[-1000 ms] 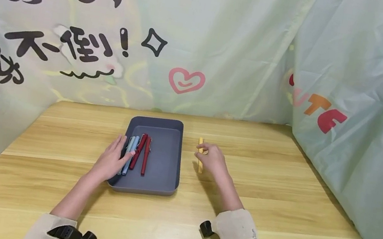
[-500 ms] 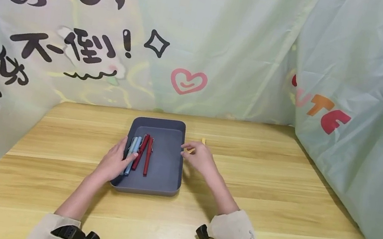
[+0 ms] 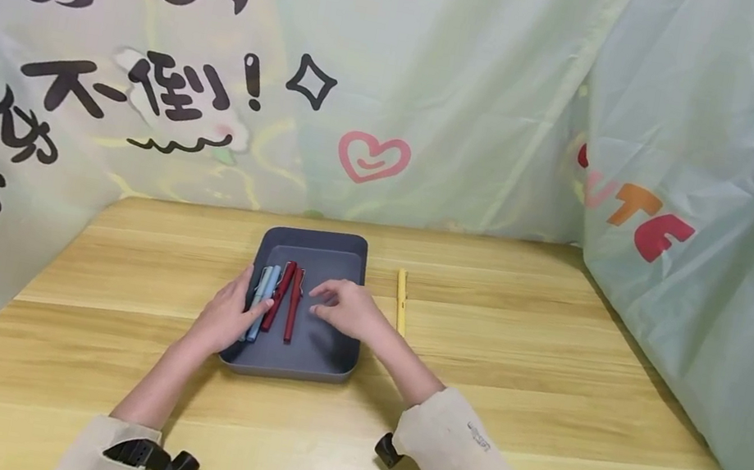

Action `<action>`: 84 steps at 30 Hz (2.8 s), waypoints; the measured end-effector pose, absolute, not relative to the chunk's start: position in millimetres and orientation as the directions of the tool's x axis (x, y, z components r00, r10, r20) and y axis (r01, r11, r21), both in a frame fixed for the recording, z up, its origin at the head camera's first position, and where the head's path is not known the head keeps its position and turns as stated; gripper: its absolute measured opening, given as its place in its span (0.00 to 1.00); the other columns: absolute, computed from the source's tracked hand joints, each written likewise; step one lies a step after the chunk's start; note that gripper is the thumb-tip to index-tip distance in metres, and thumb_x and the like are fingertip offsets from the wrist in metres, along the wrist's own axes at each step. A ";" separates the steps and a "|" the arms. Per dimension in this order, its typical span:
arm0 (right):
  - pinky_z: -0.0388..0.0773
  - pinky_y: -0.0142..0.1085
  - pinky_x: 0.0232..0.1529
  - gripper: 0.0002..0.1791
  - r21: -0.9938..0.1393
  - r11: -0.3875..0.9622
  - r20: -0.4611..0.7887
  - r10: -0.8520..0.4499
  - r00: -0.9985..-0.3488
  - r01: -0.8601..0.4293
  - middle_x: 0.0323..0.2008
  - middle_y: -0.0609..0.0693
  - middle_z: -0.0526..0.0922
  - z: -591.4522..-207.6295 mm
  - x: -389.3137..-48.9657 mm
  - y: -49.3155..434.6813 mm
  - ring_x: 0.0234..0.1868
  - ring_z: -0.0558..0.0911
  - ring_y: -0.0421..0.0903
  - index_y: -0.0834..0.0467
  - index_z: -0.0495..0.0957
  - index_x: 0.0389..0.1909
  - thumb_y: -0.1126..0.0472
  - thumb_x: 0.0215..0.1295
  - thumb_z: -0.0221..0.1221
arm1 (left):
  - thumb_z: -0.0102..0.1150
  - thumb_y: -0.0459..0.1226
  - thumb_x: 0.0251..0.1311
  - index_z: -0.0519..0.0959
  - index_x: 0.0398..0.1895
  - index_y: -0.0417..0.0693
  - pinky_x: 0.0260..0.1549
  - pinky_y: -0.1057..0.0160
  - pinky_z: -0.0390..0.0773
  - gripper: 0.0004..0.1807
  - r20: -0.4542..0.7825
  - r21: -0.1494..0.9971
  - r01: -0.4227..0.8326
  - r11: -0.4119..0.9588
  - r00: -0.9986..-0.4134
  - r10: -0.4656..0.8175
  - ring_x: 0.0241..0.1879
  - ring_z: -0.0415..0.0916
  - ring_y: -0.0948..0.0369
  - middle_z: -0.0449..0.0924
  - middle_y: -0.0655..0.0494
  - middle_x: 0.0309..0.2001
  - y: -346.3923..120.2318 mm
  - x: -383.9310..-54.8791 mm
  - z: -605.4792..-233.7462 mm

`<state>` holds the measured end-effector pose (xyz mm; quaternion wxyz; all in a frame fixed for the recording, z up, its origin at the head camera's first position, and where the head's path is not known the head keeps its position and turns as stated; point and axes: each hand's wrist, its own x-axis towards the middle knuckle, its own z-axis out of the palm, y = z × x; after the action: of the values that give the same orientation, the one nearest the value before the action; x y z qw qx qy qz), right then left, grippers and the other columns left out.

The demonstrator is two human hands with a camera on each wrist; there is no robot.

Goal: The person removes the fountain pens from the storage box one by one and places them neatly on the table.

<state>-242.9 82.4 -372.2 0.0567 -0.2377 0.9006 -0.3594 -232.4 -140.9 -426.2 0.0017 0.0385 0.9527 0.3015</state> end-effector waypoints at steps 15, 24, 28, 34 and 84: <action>0.74 0.36 0.38 0.12 -0.651 0.645 0.023 -0.511 -0.859 -0.401 0.37 0.52 0.81 -391.4 -249.1 53.5 0.37 0.79 0.46 0.58 0.81 0.44 0.63 0.57 0.62 | 0.45 0.53 0.65 0.45 0.72 0.44 0.61 0.42 0.45 0.40 0.060 0.503 0.132 0.854 -0.991 0.117 0.67 0.37 0.42 0.36 0.52 0.72 -140.1 -234.8 -424.6; 0.71 0.36 0.36 0.12 -0.604 0.672 0.013 -0.530 -0.848 -0.429 0.33 0.50 0.78 -396.5 -249.7 46.6 0.37 0.75 0.46 0.57 0.82 0.44 0.62 0.58 0.62 | 0.43 0.53 0.66 0.46 0.72 0.45 0.61 0.42 0.44 0.39 0.035 0.505 0.123 0.854 -0.992 0.122 0.67 0.38 0.41 0.36 0.52 0.72 -141.8 -235.4 -425.2; 0.71 0.36 0.36 0.11 -0.595 0.674 0.016 -0.534 -0.845 -0.437 0.32 0.50 0.76 -397.4 -249.8 45.7 0.35 0.73 0.45 0.57 0.82 0.42 0.62 0.58 0.62 | 0.43 0.53 0.66 0.47 0.72 0.44 0.61 0.42 0.45 0.38 0.035 0.503 0.124 0.855 -0.992 0.124 0.67 0.39 0.41 0.36 0.52 0.72 -141.4 -235.2 -424.5; 0.70 0.36 0.36 0.12 -0.572 0.692 0.015 -0.529 -0.849 -0.441 0.31 0.50 0.74 -399.0 -249.2 44.5 0.34 0.72 0.45 0.57 0.81 0.39 0.61 0.54 0.66 | 0.44 0.53 0.65 0.48 0.72 0.44 0.61 0.42 0.45 0.38 0.033 0.510 0.121 0.852 -0.992 0.121 0.67 0.39 0.41 0.36 0.53 0.72 -141.1 -234.7 -425.0; 0.79 0.44 0.31 0.18 -0.884 0.460 -0.124 -0.409 -0.904 -0.087 0.40 0.57 0.72 -363.2 -228.9 89.6 0.23 0.79 0.48 0.66 0.76 0.48 0.75 0.55 0.59 | 0.46 0.52 0.65 0.51 0.71 0.44 0.61 0.42 0.45 0.37 0.035 0.519 0.110 0.847 -0.994 0.107 0.67 0.40 0.41 0.37 0.51 0.72 -138.7 -233.4 -422.8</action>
<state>-228.9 89.6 -363.2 0.1616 -0.1476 0.8388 -0.4984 -233.4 -138.7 -422.8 -0.0022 0.0565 0.9611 0.2703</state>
